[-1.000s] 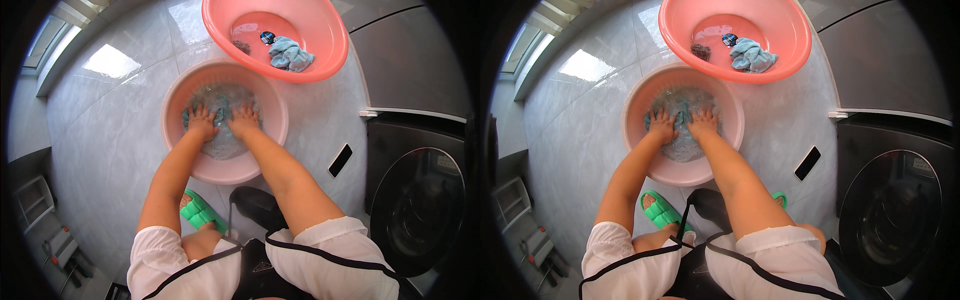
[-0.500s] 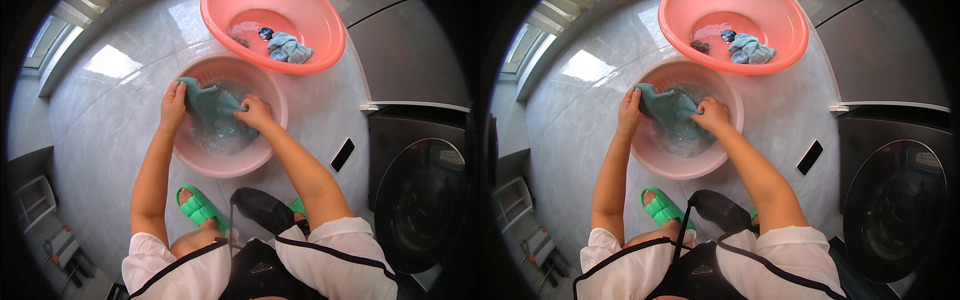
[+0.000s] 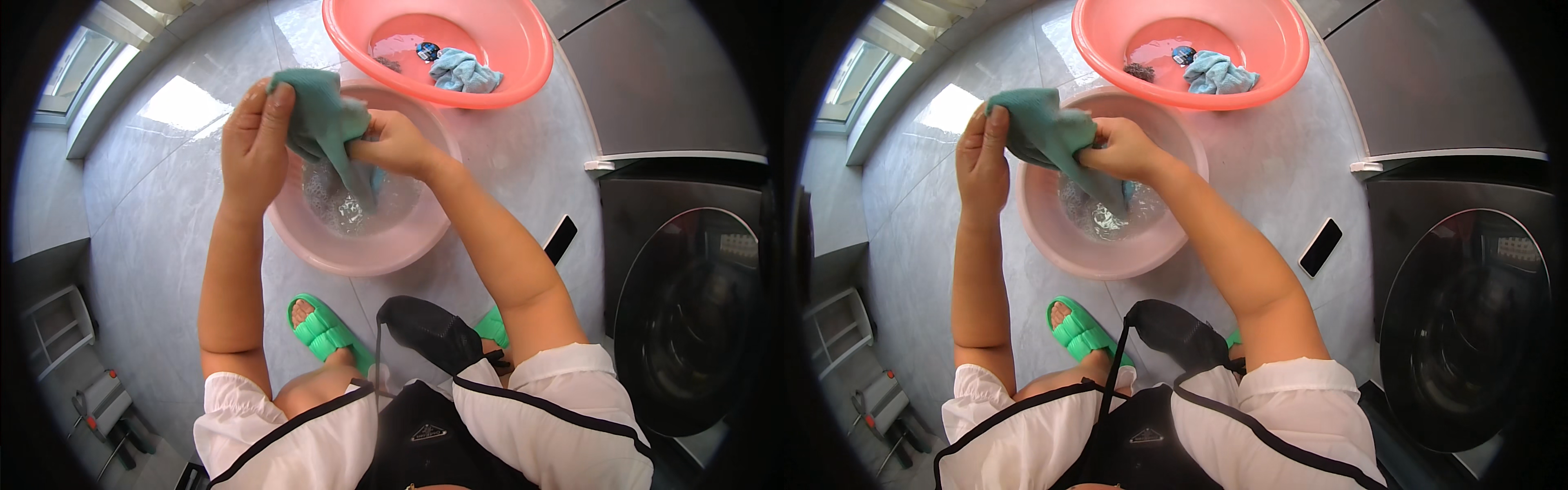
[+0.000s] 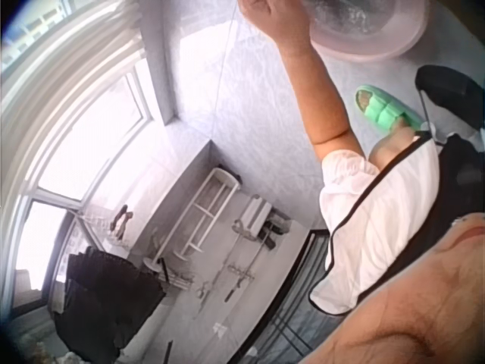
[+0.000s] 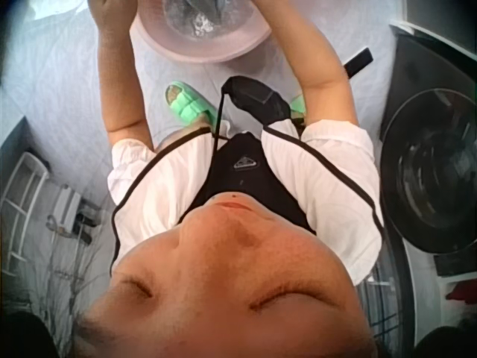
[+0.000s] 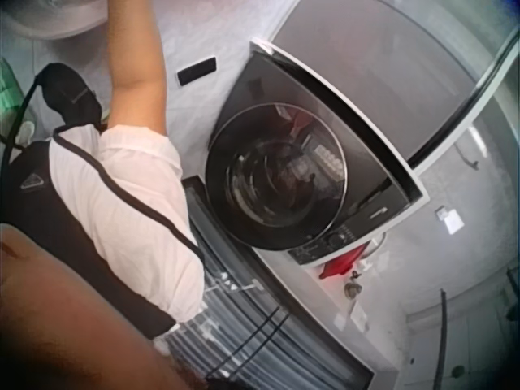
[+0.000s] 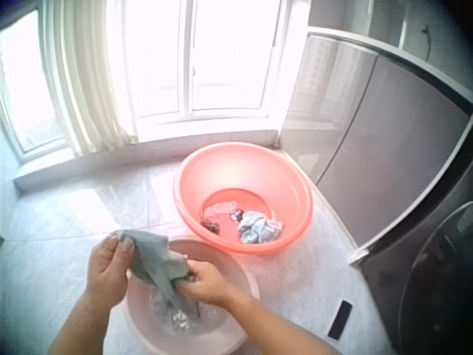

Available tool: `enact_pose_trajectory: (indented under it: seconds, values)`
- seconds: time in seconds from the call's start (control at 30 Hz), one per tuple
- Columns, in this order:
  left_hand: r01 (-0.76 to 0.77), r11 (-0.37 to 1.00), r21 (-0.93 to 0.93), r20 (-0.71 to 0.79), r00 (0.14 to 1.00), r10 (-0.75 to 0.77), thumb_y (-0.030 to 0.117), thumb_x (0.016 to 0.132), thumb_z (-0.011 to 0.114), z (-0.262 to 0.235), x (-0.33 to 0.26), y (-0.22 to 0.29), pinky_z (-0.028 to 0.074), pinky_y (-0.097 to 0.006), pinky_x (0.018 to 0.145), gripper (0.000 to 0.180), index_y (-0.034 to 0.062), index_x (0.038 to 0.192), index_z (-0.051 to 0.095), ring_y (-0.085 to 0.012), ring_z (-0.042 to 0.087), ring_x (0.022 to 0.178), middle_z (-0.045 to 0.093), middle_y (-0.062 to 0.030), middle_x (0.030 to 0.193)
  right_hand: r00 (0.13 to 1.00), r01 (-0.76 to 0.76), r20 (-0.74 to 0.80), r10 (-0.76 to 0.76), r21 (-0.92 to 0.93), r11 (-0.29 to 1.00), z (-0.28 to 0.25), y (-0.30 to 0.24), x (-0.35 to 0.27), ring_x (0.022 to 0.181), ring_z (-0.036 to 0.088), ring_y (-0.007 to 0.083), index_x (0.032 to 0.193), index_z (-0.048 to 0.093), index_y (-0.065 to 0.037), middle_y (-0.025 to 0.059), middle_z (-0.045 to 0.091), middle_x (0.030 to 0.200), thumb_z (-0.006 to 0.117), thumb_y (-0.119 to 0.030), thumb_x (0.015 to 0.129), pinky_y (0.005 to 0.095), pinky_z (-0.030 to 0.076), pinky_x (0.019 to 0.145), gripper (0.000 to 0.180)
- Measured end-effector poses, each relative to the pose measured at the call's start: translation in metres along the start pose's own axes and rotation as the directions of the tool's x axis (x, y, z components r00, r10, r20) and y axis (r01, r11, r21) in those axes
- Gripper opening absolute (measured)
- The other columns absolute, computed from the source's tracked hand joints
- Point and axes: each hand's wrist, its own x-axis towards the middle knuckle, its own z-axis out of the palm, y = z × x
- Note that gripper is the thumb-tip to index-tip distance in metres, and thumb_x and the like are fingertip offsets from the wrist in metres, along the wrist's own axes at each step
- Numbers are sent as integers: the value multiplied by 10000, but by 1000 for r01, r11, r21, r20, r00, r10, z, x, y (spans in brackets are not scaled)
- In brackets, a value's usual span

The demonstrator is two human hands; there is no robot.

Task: The person washes a blue cloth in a pink basin of soapy water by hand, scrubbing the fabric against itself, then applies soap from a bar to the cloth and continues scrubbing.

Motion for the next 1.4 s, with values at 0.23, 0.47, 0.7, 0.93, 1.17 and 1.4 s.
enact_pose_trajectory:
  seconds: [0.23, 0.47, 0.7, 0.93, 1.17, 1.4]
  values:
    - [-153, 976, 153, -278, 941, 191, 299, 1207, 656, -48, -8, 22, 502, -272, 1005, 311, 34, 1303, 788, -79, 646, 1079, 772, 13, 1141, 990, 62, -137, -40, 159, 985, -3, -72, -18, 1083, 728, 122, 1232, 785, -27, 20, 793, 1143, 733, 4, 1032, 320, 581, 1001, 210]
    - [-43, 991, 125, -248, 966, 73, 283, 1205, 656, -47, -26, 20, 532, -279, 968, 312, 25, 1317, 790, -86, 668, 1061, 784, 4, 1132, 972, -6, -235, 4, -9, 1000, 3, -66, -10, 1073, 727, 132, 1252, 786, -20, 27, 788, 1114, 781, -63, 1042, 302, 573, 977, 215]
    - [275, 894, 353, 30, 952, -304, 254, 1189, 646, -6, -74, -77, 562, -351, 1032, 338, 15, 1408, 744, -204, 684, 1203, 732, -95, 1323, 685, -677, -186, 705, 195, 710, 42, 48, -25, 1152, 732, 247, 1321, 819, -157, 67, 785, 1247, 719, -587, 1072, 509, 583, 997, 507]
    - [279, 869, 408, 470, 752, -462, 185, 1139, 660, 31, -135, -141, 542, -460, 1136, 330, 30, 1428, 694, -449, 672, 1347, 666, -264, 1510, 699, -406, 139, 702, 885, 229, 47, 132, -28, 1290, 724, 353, 1482, 666, -47, 155, 756, 1416, 606, -498, 1141, 520, 573, 1145, 569]
    - [963, 228, -147, 175, 252, -952, 727, 1146, 500, -38, -133, -207, 588, -571, 1073, 873, -44, 1543, 600, -371, 737, 1275, 752, -180, 1389, 726, -249, -162, 668, 844, 475, 47, 123, 0, 1317, 722, 332, 1487, 663, -4, 147, 743, 1468, 548, -327, 1194, 511, 557, 1184, 451]
    - [819, -18, -573, 296, 187, -937, 775, 1065, 625, -38, -113, -230, 508, -599, 1210, 1057, -10, 1711, 336, -432, 667, 1399, 621, -253, 1572, 885, -181, 4, 465, 924, 337, 33, 113, 8, 1356, 702, 298, 1513, 664, -65, 110, 746, 1456, 542, -456, 1205, 483, 536, 1205, 513]
